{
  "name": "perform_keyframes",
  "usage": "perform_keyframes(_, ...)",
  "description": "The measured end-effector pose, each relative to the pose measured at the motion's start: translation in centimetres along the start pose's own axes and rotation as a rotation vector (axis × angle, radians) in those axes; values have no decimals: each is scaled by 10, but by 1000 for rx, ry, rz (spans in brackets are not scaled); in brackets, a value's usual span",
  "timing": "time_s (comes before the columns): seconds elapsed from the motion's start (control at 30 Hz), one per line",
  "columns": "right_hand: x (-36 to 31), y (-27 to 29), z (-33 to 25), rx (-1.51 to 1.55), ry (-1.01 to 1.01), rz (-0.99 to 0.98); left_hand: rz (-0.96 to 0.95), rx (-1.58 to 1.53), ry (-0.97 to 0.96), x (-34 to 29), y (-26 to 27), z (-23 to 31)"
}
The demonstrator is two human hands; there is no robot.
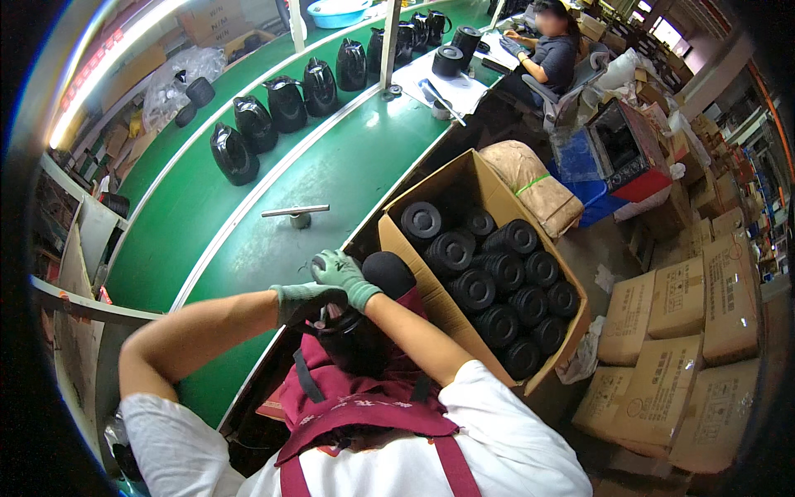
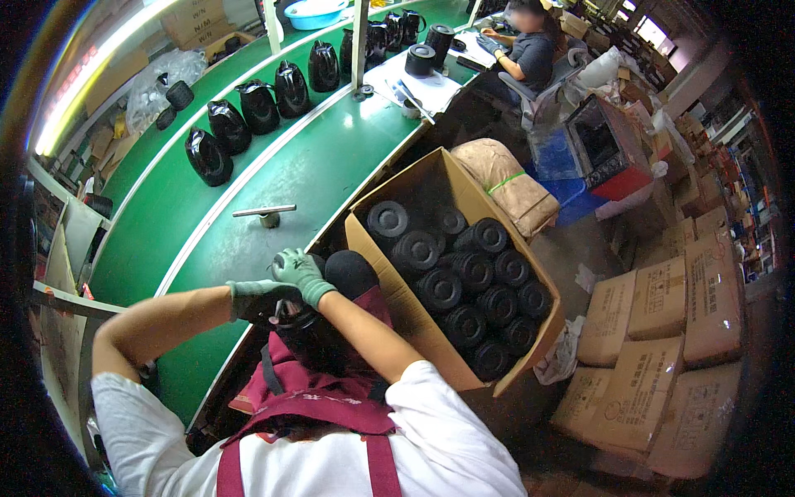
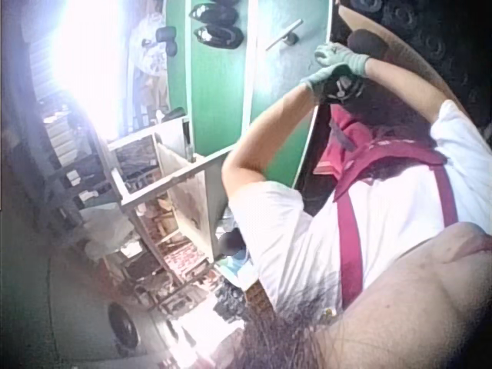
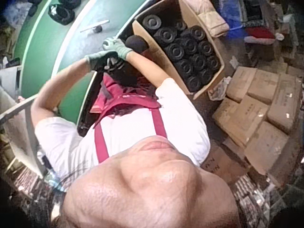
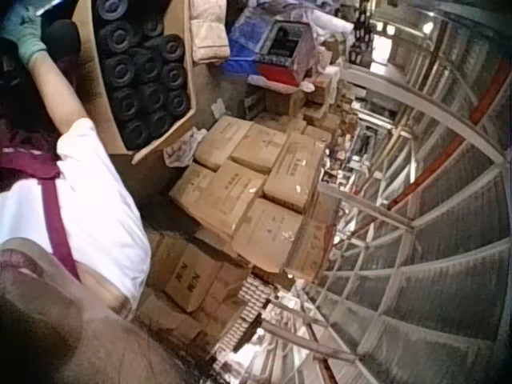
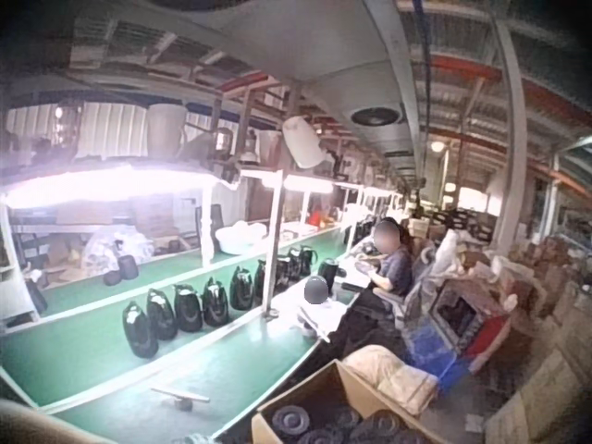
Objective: The person repeatedly picks up black kettle bodies from a box, attaches a lid and a metal handle, and places the assembled units on a green conveyor belt. The process is repeated for multiple units in a continuous assembly line workflow.
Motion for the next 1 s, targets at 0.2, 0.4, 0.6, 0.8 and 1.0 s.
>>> perform_keyframes(0.2,6,-9,14,25,-95,-37,323,528,155,-19,-25,42)
perform_keyframes(0.4,-5,-7,27,208,9,-101,556,692,21,-10,-37,40)
perform_keyframes(0.6,-27,14,25,131,118,80,544,723,-190,-8,-39,29)
perform_keyframes(0.8,-54,49,6,-38,32,125,467,911,-328,-22,-31,20)
perform_keyframes(1.0,-68,69,-12,-218,-1,104,436,1108,-655,-13,-8,10)
Point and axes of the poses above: each hand's wrist, its own x-axis towards the middle knuckle, its own y-axis out of the back of the hand, z = x × y, the point moved 1 cm from there along x, towards the middle knuckle, and after that the axes turned 8 degrees about y, right-handed, at the moved point
